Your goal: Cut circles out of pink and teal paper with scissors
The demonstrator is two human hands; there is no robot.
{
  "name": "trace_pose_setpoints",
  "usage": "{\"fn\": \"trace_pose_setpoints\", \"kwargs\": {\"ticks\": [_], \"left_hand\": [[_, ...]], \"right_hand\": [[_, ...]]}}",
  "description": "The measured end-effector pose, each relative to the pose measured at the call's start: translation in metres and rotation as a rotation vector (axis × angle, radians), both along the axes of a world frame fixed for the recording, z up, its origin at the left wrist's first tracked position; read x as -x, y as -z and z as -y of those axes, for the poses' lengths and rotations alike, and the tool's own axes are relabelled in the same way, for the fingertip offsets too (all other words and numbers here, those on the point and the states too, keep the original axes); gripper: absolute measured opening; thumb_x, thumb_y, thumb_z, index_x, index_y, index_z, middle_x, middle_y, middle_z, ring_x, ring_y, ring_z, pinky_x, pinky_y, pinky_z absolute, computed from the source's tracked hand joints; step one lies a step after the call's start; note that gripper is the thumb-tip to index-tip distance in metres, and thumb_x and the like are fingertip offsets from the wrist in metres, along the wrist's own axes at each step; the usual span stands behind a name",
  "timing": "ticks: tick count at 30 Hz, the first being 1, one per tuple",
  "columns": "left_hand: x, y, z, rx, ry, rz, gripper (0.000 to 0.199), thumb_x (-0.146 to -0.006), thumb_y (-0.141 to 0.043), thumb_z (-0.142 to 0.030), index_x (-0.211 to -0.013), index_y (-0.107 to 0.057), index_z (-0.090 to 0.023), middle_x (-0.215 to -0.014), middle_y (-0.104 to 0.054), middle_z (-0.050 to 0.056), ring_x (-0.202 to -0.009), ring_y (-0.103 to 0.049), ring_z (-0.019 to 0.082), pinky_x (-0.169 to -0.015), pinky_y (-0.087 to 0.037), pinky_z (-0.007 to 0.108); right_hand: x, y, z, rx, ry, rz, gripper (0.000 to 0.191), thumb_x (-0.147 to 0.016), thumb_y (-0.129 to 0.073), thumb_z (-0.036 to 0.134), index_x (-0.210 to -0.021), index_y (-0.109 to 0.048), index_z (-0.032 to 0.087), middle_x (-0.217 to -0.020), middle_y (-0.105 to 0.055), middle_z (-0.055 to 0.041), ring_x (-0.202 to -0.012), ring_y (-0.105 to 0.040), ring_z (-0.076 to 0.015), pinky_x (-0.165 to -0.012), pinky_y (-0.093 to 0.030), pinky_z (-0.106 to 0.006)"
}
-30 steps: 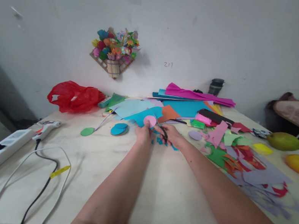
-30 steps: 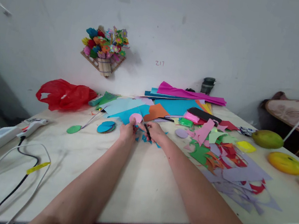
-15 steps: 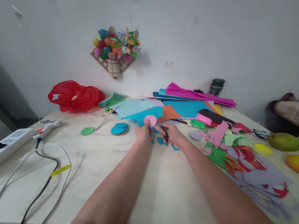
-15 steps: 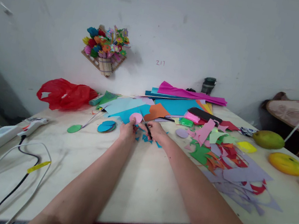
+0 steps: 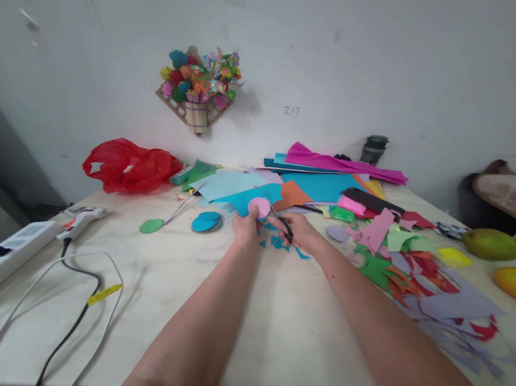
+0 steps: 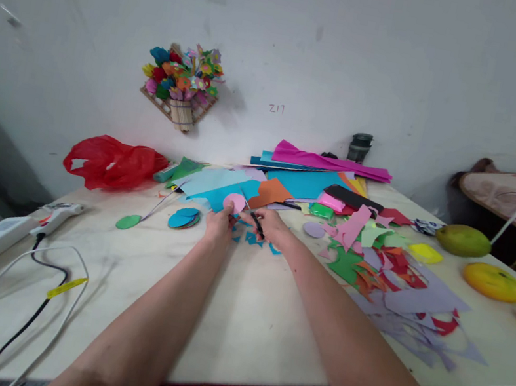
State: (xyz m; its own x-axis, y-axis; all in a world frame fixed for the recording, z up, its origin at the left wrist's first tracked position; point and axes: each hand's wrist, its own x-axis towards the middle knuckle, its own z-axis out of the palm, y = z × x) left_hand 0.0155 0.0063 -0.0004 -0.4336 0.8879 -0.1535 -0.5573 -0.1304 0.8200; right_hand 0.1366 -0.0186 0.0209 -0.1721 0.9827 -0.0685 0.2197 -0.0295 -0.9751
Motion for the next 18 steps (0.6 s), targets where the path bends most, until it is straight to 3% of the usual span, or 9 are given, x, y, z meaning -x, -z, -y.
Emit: {"fn": "trace_pose_setpoints", "kwargs": {"ticks": [10,18], "left_hand": [[0.0024,-0.0008,-0.0004,-0.039,0.027,0.012,0.032,-0.07,-0.08,-0.035,-0.071,-0.053,-0.017,-0.064,-0.06,-0.001,-0.057,-0.061,0.012,-0.059,-0.051,0.025],[0.0057,0.0058,-0.0059,-0.1,0.03,-0.027,0.03,-0.068,-0.08,-0.032,-0.068,-0.054,-0.017,-0.06,-0.056,-0.003,-0.055,-0.057,0.011,-0.057,-0.048,0.024]], "right_hand": [[-0.0045,-0.0096,0.0054,-0.003,-0.025,-0.008,0.027,-0.078,-0.073,0.029,-0.066,-0.054,0.016,-0.042,-0.046,0.0058,-0.03,-0.04,-0.0058,-0.027,-0.022,-0.017],[-0.0035,-0.0065,0.0008,-0.01,-0.025,-0.033,0.031,-0.075,-0.075,0.027,-0.059,-0.051,0.016,-0.039,-0.044,0.0064,-0.031,-0.037,-0.0054,-0.032,-0.03,-0.018]]}}
